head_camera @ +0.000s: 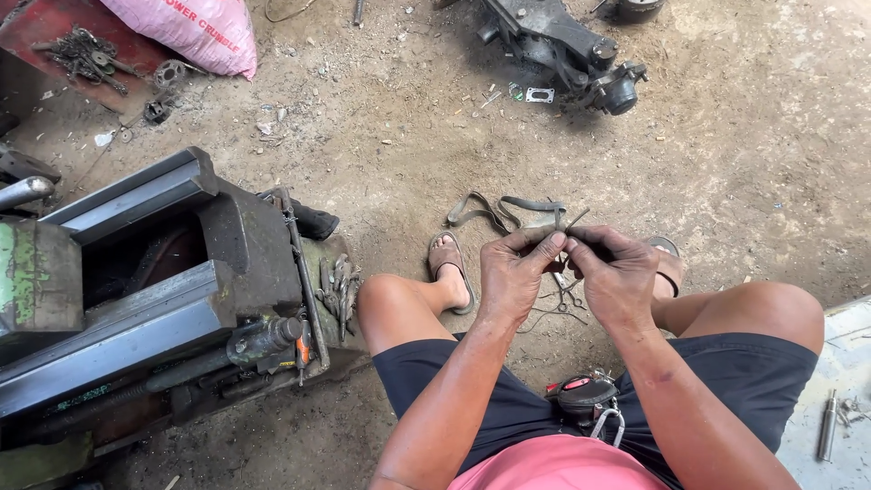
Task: The person sits on the ground and uses a pair of scissors to cut a strip of rubber material. They hold the rubber in one hand and cut along its length, then set the cut piece aside and continue cutting another section.
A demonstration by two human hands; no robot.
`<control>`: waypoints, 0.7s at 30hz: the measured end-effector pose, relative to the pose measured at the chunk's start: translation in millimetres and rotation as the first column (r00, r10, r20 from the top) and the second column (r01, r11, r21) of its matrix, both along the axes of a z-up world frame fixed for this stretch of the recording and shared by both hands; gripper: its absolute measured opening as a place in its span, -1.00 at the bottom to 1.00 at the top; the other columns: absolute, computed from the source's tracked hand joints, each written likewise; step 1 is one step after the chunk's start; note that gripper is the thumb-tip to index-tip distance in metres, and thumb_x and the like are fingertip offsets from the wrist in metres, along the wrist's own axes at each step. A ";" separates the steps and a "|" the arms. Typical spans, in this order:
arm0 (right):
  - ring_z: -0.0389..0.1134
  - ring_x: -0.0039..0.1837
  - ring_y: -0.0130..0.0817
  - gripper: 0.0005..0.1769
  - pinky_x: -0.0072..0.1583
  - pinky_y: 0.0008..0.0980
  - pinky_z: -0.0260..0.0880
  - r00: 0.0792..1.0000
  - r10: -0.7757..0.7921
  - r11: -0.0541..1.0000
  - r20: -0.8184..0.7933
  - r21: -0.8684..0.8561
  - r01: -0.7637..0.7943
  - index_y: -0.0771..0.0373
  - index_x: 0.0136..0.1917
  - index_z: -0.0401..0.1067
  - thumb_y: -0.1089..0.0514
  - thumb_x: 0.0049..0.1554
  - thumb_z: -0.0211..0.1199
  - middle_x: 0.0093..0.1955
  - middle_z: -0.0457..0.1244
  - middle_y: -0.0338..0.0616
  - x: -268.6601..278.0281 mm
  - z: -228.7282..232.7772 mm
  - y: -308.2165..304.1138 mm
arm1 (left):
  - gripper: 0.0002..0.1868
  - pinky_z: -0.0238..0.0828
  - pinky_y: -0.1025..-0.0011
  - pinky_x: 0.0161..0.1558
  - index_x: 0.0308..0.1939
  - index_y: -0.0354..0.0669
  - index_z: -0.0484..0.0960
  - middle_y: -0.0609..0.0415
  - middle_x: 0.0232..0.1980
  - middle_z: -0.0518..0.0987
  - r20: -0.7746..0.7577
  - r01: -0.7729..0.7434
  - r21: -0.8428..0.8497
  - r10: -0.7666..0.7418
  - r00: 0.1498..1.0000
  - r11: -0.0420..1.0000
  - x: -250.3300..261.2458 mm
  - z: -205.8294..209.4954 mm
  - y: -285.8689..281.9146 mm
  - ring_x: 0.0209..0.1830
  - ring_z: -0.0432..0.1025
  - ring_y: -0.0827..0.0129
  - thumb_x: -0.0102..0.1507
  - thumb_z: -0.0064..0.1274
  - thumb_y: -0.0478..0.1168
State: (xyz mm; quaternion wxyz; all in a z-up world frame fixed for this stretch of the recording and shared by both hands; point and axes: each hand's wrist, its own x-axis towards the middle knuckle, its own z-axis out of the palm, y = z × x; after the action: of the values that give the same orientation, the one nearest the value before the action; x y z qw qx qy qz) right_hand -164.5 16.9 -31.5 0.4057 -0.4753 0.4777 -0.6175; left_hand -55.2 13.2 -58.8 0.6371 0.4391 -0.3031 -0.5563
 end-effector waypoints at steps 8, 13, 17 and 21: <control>0.35 -0.26 -0.34 -0.89 -0.15 -0.38 0.31 0.917 -0.011 0.983 -0.399 -0.171 -0.062 0.17 -0.15 0.63 0.36 0.11 0.45 -0.33 0.33 -0.08 -8.2 6.0 1.4 | -0.86 0.63 0.47 -0.40 -0.23 -0.19 0.78 -0.03 -0.40 0.66 0.270 -0.009 -0.095 0.034 0.962 0.995 11.6 22.2 4.6 -0.39 0.54 0.49 0.16 0.39 -0.30; 0.40 -0.22 -0.32 -0.84 -0.16 -0.38 0.38 0.913 0.039 0.982 -0.407 -0.156 -0.111 0.20 -0.11 0.62 0.41 0.08 0.39 -0.30 0.36 -0.06 -6.7 20.7 5.3 | -0.94 0.63 0.45 -0.36 -0.20 -0.20 0.76 -0.04 -0.44 0.66 0.383 -0.003 -0.128 0.052 0.922 0.992 16.0 28.0 4.5 -0.40 0.54 0.44 0.31 0.23 -0.30; 0.42 -0.04 -0.24 -0.83 0.01 -0.24 0.46 0.955 0.053 0.982 -0.291 -0.159 -0.102 0.34 0.04 0.58 0.44 0.16 0.34 -0.10 0.39 0.08 -9.4 48.6 6.6 | -0.88 0.57 0.37 -0.20 -0.14 -0.27 0.72 -0.04 -0.35 0.66 0.346 0.122 -0.176 -0.055 0.937 0.977 16.9 41.4 -1.2 -0.27 0.48 0.49 0.38 0.14 -0.28; 0.39 0.13 -0.19 -0.79 0.20 -0.25 0.36 0.956 0.109 0.965 -0.271 -0.201 -0.167 0.31 0.07 0.58 0.30 0.14 0.41 0.03 0.38 0.06 -26.8 41.8 -11.5 | -0.88 0.53 0.39 -0.14 -0.15 -0.23 0.70 0.01 -0.35 0.67 0.392 0.270 -0.191 -0.179 0.902 0.944 22.7 47.4 -8.3 -0.23 0.49 0.51 0.38 0.13 -0.26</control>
State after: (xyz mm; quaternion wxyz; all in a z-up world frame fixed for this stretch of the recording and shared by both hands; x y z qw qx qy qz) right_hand -191.3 5.4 10.3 0.3270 -0.6262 0.4200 -0.5697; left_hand -32.5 4.9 -11.4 0.5482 0.4171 -0.5317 -0.4928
